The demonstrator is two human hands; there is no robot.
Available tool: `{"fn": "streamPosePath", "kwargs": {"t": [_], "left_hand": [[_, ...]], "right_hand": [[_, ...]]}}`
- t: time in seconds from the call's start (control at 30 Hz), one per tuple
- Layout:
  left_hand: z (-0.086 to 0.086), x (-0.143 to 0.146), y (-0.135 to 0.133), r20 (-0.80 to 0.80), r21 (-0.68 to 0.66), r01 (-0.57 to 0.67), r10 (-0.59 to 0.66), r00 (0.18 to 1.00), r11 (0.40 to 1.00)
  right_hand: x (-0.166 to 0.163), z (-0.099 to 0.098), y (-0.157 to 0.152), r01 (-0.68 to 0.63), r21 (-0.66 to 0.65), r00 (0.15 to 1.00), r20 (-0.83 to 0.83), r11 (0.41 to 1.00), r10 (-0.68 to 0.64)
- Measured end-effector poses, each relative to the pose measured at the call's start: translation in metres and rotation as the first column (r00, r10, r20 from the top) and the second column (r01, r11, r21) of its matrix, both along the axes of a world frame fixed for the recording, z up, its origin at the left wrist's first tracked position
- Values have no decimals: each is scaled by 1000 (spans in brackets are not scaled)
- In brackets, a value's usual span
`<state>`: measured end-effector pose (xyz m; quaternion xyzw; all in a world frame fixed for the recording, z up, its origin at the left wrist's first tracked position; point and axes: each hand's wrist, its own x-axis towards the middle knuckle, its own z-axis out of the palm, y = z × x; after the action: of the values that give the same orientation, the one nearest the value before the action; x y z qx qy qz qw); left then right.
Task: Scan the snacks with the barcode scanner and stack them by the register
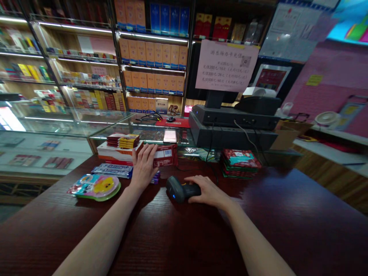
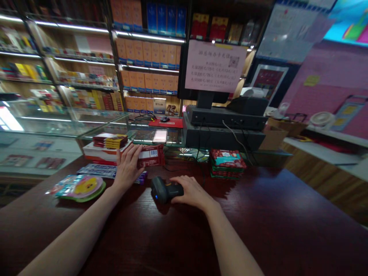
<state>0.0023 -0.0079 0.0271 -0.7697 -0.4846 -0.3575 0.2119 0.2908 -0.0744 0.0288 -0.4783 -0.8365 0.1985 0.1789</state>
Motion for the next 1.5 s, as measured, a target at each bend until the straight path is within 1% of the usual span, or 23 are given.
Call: {"fn": "streamPosePath", "kwargs": {"t": [0.07, 0.17, 0.23, 0.3, 0.37, 0.43, 0.5, 0.63, 0.87, 1.07, 1.33, 1.5], "left_hand": [[1, 2, -1, 0, 6, 9, -9, 1000, 1000], [3, 7, -3, 2, 11, 30, -30, 1000, 999], [4, 10, -5, 0, 11, 50, -50, 999, 999], [5, 13, -6, -9, 12, 77, -76, 997, 997], [6, 15, -7, -18, 20, 104, -103, 995, 994], [6, 18, -8, -29, 26, 125, -124, 992, 992], [6, 21, -9, -42, 29, 144, -143, 989, 989], [6, 26, -10, -64, 43, 191, -188, 980, 981], [6, 29, -11, -84, 49, 233, -229, 970, 971], [5, 33, -12, -75, 37, 266, -263, 962, 963], [7, 33, -12, -19, 20, 204, -204, 979, 979], [8, 34, -13, -48, -13, 129, -130, 990, 992]], "right_hand": [[3, 0, 1, 11, -19, 998, -63, 1000, -12], [4, 0, 3, 44, -24, 962, -269, 999, -49], [1, 0, 6, 101, -21, 898, -429, 995, -101], [-4, -1, 11, 181, -36, 820, -546, 983, -171], [-10, -1, 16, 254, -54, 744, -627, 966, -230], [-15, -1, 21, 309, -62, 690, -672, 949, -269], [-19, -1, 25, 338, -76, 648, -704, 938, -290], [-23, -1, 30, 338, -121, 590, -745, 933, -310], [-23, -6, 34, 344, -142, 563, -760, 928, -325], [-24, -3, 32, 337, -209, 505, -783, 918, -363], [-31, 9, 22, 245, -286, 440, -819, 926, -369], [-32, 13, 21, 239, -255, 447, -828, 937, -339]]}}
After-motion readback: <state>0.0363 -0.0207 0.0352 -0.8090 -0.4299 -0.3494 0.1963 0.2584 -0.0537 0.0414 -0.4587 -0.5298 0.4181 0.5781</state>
